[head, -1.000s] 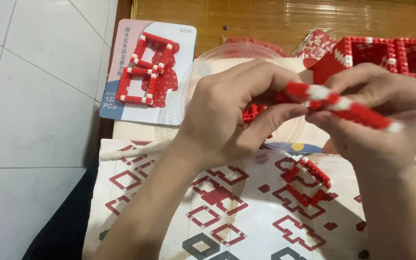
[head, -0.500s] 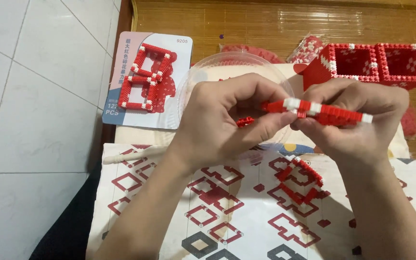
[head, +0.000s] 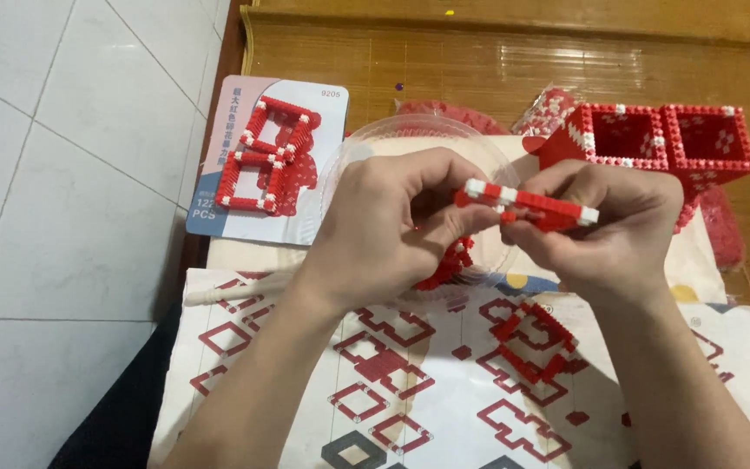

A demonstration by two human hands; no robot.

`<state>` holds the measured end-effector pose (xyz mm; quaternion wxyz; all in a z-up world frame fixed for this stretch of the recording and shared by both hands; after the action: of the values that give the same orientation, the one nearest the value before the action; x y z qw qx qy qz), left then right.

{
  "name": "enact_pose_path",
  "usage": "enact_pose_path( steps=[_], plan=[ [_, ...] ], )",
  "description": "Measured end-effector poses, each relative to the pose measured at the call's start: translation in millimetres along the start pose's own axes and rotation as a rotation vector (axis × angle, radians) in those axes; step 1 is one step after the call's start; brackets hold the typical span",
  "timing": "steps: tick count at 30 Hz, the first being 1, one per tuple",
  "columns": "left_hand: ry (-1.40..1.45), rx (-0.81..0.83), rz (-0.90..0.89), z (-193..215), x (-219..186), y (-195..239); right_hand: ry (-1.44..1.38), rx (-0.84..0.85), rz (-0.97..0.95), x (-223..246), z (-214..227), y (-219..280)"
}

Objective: The person assembles red and white plastic building blocks into square frames and larger structures. They pick pieces from a clear bowl, connect them by hand, and place completed sections on a patterned paper mat.

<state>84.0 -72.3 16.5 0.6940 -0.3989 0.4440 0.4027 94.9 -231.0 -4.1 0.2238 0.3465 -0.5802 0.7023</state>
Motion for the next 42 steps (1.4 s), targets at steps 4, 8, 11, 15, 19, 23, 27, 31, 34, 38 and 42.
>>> enact_pose_path(
  steps=[4, 8, 11, 15, 19, 23, 27, 31, 34, 38, 42],
  plan=[
    [-0.131, -0.053, 0.036, 6, -1, 1, 0.023, 0.066, -0.001, 3, -3, -1],
    [-0.085, 0.016, 0.123, 3, 6, 0, 0.032, 0.068, -0.034, 4, -7, -3],
    [-0.098, 0.031, 0.084, -4, 7, -3, 0.047, -0.040, -0.134, -7, 1, 3],
    [-0.201, -0.108, 0.035, 1, 6, -2, 0.056, -0.051, -0.131, -12, 1, 2],
    [-0.258, -0.083, 0.169, 3, 24, -9, -0.098, 0.059, -0.028, -6, -12, -2],
    [-0.115, -0.129, 0.483, 29, 33, -1, -0.278, -0.063, -0.141, -4, -4, -5],
    [0.456, -0.046, 0.377, 16, 17, 7, -0.309, -0.096, -0.165, 5, -1, 3],
    [0.561, 0.130, -0.109, -3, -29, 19, -0.555, -0.131, -0.137, 7, 3, 16],
    [0.427, 0.039, -0.244, -3, -45, 29, -0.597, -0.079, -0.098, 13, -2, 18],
    [0.321, -0.086, -0.406, 3, -66, 38, -0.555, 0.130, 0.057, 34, -14, 1],
    [0.264, -0.112, -0.402, 4, -72, 41, -0.610, 0.122, 0.059, 35, -12, 3]
  ],
)
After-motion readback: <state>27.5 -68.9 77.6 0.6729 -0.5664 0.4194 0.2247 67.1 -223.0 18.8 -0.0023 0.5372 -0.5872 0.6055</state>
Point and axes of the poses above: each hand's wrist, its own y-axis away from the middle knuckle, its own z-axis out of the back of the hand, x = y × z, the point moved 10 cm from there along -y, towards the middle knuckle, and after that the axes turned 9 degrees about z, right-handed, at the moved point
